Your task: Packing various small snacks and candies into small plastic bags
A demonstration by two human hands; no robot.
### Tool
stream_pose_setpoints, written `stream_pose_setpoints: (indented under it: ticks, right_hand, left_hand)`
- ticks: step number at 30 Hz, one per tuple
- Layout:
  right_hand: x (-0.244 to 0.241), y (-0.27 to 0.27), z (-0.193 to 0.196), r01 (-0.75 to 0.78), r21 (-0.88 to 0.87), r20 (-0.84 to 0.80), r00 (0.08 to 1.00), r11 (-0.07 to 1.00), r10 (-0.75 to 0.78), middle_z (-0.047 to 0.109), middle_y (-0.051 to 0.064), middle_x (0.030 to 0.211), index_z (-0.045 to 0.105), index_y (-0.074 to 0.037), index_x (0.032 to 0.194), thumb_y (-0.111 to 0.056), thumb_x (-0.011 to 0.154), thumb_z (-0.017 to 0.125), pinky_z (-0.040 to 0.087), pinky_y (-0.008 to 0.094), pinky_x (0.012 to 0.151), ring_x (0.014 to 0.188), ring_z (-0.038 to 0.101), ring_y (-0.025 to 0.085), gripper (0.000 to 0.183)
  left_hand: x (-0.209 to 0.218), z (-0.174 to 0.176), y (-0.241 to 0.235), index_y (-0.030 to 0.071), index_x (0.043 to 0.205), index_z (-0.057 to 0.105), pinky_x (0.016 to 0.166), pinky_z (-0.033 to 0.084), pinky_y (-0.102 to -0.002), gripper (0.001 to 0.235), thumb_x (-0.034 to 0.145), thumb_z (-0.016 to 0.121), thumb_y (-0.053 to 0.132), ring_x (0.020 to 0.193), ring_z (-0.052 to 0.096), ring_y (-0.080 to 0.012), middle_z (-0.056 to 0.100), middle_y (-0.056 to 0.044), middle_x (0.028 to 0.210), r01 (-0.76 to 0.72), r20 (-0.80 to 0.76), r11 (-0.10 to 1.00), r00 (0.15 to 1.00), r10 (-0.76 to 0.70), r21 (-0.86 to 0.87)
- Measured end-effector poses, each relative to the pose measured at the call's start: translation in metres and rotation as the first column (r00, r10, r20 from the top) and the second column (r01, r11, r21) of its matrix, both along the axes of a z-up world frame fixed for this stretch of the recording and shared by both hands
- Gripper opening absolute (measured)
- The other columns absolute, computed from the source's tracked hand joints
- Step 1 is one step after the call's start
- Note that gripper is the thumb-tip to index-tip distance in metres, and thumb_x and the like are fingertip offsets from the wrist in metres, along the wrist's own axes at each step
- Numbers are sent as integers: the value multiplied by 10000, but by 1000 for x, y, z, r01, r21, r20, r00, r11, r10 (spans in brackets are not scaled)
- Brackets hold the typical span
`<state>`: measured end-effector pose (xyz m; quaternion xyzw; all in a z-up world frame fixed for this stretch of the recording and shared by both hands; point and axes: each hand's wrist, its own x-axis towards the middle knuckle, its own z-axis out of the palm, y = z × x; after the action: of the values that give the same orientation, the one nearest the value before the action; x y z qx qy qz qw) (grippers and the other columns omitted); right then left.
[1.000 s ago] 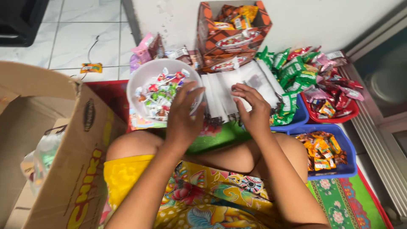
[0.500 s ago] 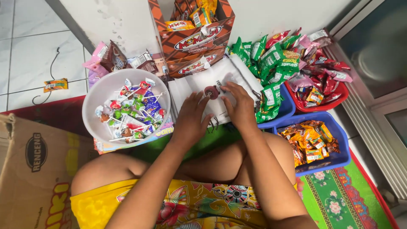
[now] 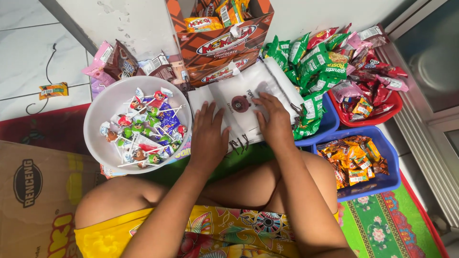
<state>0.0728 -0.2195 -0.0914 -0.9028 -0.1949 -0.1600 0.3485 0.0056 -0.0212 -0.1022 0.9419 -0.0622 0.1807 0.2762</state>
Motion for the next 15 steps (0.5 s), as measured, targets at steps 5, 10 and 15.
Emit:
stream_pose_setpoints:
  ticks: [5,10,15]
  right_hand:
    - [-1,-6,5,82,-32,72,994,996,-80,629,190,1317,746,-65,1184,-12,857,774,495,479,1066,1252,609,399,332]
    - [1,-18,-3,177,-97,78,982,980,-169,597,155,1374,742,-137,1229,-106,856,804,461,491,1073,1286,583,374,380]
    - [-4,-27,1,156,-46,74,986,987,-152,642,148,1330,764,-150,1204,-108,849,810,478,474,1069,1246,619,371,361]
  left_hand:
    - [-2,0,-1,11,1361,604,1239,249,-531,476,908,707,116,1459,409,-412,517,-219,1471,-26,-24,1000,999,26,3]
    - [0,-9,-3,-5,1331,623,1240,251,-510,414,932,671,93,1463,410,-398,519,-217,1464,-52,4,998,999,52,46]
    - [-3,-12,-2,-10,1327,624,1238,258,-507,391,944,649,64,1458,413,-400,525,-217,1450,-53,30,997,998,51,63]
